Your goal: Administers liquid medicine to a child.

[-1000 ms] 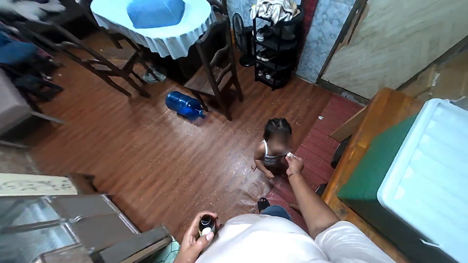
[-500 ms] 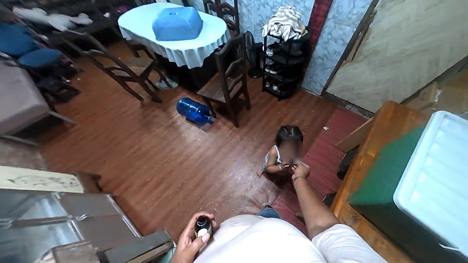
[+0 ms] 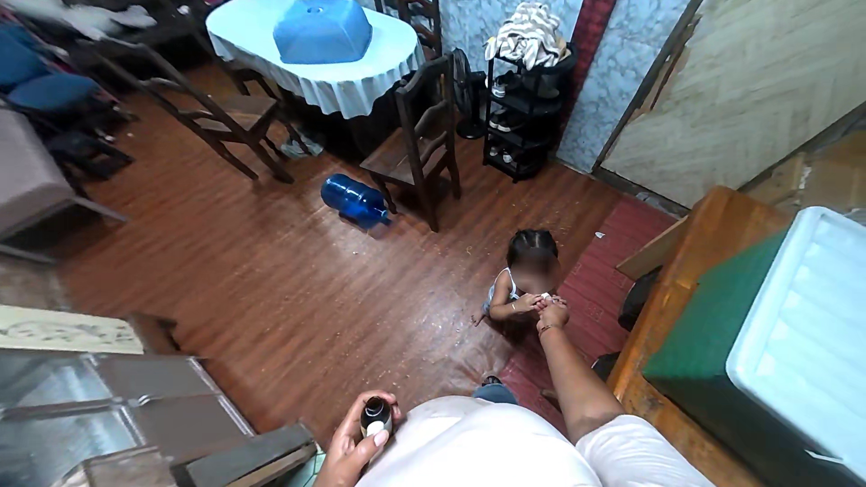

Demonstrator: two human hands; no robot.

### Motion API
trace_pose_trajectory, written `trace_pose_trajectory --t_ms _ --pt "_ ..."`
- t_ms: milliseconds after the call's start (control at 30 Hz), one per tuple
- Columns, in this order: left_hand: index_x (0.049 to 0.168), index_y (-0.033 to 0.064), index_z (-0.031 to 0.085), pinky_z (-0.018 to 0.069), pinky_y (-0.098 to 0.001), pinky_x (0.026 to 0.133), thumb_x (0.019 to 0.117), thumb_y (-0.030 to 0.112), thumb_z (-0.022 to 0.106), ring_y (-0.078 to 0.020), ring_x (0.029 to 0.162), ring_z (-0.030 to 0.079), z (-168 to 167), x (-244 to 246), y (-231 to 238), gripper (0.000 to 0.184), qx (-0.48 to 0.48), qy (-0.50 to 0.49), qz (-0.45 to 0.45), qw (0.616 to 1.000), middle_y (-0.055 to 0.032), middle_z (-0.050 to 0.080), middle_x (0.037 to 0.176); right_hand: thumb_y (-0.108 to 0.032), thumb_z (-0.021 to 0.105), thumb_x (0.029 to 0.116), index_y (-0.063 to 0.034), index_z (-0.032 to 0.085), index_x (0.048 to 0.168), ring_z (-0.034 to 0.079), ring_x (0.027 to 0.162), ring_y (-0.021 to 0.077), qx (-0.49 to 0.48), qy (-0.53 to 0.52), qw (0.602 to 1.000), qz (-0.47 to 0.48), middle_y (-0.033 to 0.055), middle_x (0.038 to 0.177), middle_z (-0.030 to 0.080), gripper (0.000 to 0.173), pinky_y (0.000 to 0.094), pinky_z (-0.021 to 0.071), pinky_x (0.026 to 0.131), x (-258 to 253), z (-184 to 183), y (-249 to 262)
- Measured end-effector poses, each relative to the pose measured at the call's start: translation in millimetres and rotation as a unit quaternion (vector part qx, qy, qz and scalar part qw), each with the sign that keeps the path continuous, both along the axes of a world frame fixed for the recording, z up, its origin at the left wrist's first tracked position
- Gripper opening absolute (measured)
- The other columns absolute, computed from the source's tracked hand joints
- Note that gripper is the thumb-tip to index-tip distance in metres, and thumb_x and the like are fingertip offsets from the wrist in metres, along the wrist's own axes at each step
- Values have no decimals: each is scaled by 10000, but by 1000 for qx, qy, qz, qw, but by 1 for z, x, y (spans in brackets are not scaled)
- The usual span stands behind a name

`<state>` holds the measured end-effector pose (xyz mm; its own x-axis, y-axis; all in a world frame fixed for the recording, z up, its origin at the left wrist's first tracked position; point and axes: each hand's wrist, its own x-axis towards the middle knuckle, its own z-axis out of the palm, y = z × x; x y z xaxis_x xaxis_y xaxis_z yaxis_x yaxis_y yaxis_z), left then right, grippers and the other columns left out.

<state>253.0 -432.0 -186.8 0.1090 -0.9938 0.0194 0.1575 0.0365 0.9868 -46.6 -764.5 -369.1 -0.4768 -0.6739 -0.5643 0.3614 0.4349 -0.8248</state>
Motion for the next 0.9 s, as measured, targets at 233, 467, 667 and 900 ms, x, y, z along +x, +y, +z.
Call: trace_pose_trajectory --t_ms 233,467,667,900 --pt "1320 256 618 559 -248 886 933 460 692 -81 988 675 -1 -3 -8 444 -7 -22 -18 1000 43 712 1123 -143 531 1073 34 523 1259 590 666 147 3 3 1000 -12 103 883 557 257 301 550 643 -11 2 9" --pt "1316 230 615 554 -246 890 932 444 695 -87 993 673 -4 -7 -11 447 -6 -11 -22 1000 23 714 1109 -201 485 1099 35 517 1254 596 682 145 -7 44 997 -66 111 925 558 284 296 551 657 -65 10 30" --pt "1298 225 635 562 -234 845 910 434 725 -87 966 675 1 -7 -19 450 -2 22 -22 1000 7 714 1104 -82 492 1066 47 481 1244 674 819 184 -157 1 987 39 140 1047 608 220 332 604 725 -104 76 24" --pt "1278 215 622 571 -258 853 883 427 759 -84 977 666 20 -9 -44 469 -2 7 -55 998 33 692 1149 -8 456 1021 -14 531 1107 746 823 227 -288 -110 900 309 147 996 732 115 368 640 772 -32 196 48"
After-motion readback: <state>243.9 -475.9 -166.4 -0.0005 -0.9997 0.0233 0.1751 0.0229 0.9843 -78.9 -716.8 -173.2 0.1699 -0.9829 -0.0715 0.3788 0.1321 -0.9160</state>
